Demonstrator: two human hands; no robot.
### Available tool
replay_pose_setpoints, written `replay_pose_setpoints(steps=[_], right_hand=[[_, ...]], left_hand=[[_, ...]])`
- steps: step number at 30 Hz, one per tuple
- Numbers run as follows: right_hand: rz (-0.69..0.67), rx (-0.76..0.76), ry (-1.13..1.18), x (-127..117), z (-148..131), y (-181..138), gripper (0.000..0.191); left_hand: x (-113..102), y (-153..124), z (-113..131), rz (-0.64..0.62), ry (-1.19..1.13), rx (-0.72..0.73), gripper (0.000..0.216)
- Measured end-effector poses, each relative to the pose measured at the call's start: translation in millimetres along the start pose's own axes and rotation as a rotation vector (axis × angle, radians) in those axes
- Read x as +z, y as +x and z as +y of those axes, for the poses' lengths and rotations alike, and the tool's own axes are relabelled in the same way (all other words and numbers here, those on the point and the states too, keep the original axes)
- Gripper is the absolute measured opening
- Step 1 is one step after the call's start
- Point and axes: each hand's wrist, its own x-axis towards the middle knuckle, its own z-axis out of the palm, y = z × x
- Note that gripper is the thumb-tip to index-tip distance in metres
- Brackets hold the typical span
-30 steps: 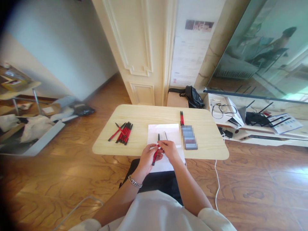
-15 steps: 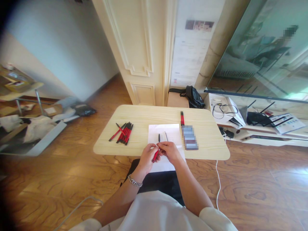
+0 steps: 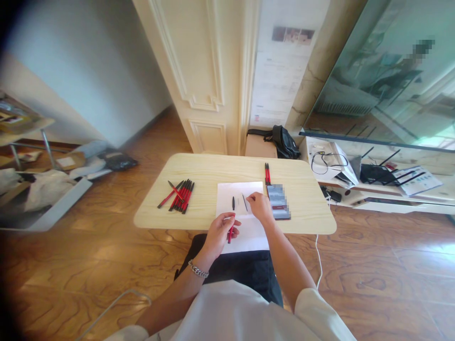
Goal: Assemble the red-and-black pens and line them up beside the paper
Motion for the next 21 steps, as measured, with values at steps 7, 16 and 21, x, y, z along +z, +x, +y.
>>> replay_pose_setpoints(steps=[7, 16, 21], right_hand=[[-0.005, -0.046, -0.178, 9, -8, -4, 0.02], [0.039, -0.024, 0.227, -2, -17, -41, 0.024], [-0.165, -0.072, 0.432, 5, -33, -83, 0.02]], left_hand=[[-2, 3, -3, 0.044, -0.062, -0.019, 0.046], [-3, 7, -2, 0.076, -0.122, 0.025, 0.043], [0, 10, -1, 0.106, -0.058, 0.136, 0.035]])
